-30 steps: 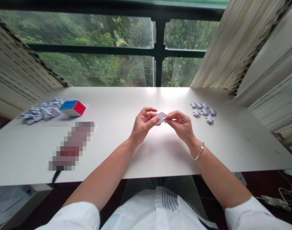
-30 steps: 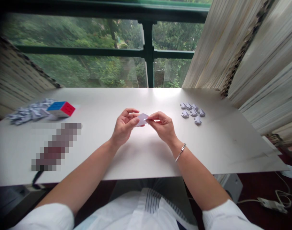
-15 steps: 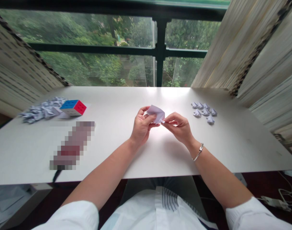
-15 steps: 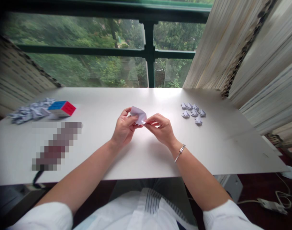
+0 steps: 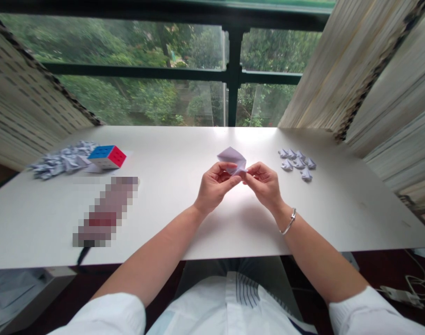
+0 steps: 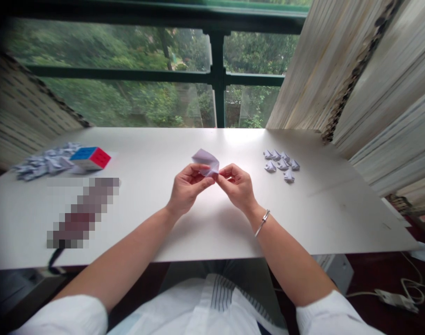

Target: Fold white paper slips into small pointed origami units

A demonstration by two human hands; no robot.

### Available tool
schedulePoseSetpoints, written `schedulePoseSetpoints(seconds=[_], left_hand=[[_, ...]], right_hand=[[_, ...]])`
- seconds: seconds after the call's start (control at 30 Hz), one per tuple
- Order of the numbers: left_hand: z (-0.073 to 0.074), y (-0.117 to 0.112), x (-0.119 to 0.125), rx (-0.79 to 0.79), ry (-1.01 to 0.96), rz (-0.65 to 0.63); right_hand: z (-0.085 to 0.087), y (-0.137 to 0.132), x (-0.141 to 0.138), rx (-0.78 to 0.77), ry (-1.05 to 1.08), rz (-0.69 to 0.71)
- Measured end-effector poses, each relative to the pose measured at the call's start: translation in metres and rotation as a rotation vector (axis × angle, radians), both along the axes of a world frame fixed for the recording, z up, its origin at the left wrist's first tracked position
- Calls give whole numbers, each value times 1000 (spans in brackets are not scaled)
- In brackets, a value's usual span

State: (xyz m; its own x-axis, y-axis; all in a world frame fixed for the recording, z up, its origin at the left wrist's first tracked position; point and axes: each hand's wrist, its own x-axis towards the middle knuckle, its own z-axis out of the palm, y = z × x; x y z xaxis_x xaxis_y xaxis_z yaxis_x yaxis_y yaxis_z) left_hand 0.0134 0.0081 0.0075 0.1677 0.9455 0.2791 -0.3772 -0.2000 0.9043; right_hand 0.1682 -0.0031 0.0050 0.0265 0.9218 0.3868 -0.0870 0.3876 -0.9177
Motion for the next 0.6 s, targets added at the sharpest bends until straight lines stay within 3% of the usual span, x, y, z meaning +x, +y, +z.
schedulePoseSetpoints(seconds=[0.13,0.37,0.6], left_hand=[[-1,3,-2,31,25,51],[2,5,-7,59,71,-27],[0,8,-10,75,121,-43]], right_hand=[[6,-3,2,-40,31,90],[7,-1,3,-146,4,125],[5,-1,1,-90,-79,64]])
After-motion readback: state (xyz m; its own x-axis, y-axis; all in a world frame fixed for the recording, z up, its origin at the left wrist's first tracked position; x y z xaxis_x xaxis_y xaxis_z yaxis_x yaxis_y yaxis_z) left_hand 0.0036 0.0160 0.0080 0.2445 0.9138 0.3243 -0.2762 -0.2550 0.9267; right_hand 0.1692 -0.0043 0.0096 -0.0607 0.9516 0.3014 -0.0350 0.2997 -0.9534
